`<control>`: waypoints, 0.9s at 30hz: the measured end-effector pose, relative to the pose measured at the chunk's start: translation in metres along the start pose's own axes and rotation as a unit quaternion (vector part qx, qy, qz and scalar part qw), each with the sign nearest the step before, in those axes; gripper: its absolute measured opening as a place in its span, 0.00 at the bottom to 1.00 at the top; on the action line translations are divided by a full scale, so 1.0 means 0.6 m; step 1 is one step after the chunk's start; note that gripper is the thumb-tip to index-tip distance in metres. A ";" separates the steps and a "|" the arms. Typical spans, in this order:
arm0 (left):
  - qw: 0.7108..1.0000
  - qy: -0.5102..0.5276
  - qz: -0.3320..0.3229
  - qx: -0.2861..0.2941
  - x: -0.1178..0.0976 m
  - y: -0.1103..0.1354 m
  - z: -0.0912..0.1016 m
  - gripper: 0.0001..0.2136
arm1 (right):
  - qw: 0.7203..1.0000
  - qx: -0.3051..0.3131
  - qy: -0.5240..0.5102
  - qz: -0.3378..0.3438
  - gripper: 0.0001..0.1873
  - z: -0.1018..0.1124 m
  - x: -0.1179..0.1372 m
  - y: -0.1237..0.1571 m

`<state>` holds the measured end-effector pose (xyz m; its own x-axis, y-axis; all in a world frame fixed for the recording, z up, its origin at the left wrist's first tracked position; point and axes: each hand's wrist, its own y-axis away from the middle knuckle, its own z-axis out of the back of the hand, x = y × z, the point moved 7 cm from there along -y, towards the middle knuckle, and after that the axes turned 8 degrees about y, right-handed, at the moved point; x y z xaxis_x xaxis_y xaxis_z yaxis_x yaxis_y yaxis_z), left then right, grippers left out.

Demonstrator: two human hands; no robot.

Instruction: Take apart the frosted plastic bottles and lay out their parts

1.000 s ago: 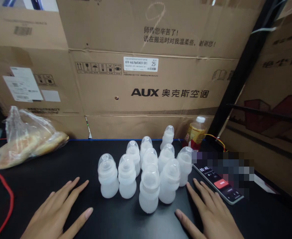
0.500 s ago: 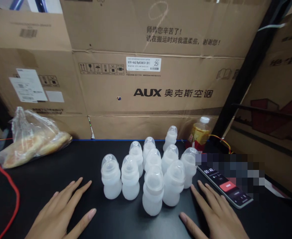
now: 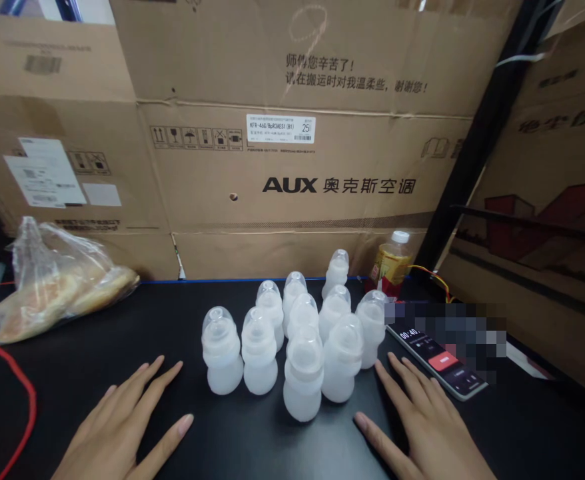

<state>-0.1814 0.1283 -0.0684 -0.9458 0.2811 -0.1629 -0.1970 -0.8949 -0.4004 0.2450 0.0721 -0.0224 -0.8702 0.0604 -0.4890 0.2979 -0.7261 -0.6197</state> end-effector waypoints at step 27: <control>0.998 -0.021 -0.042 -0.039 -0.006 0.000 -0.001 0.30 | 0.999 -0.028 0.030 0.021 0.42 0.002 0.002 -0.004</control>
<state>-0.1779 0.1275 -0.0683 -0.9371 0.3377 -0.0882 -0.2572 -0.8389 -0.4798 0.2430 0.0732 -0.0207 -0.8322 0.0726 -0.5498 0.3565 -0.6894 -0.6306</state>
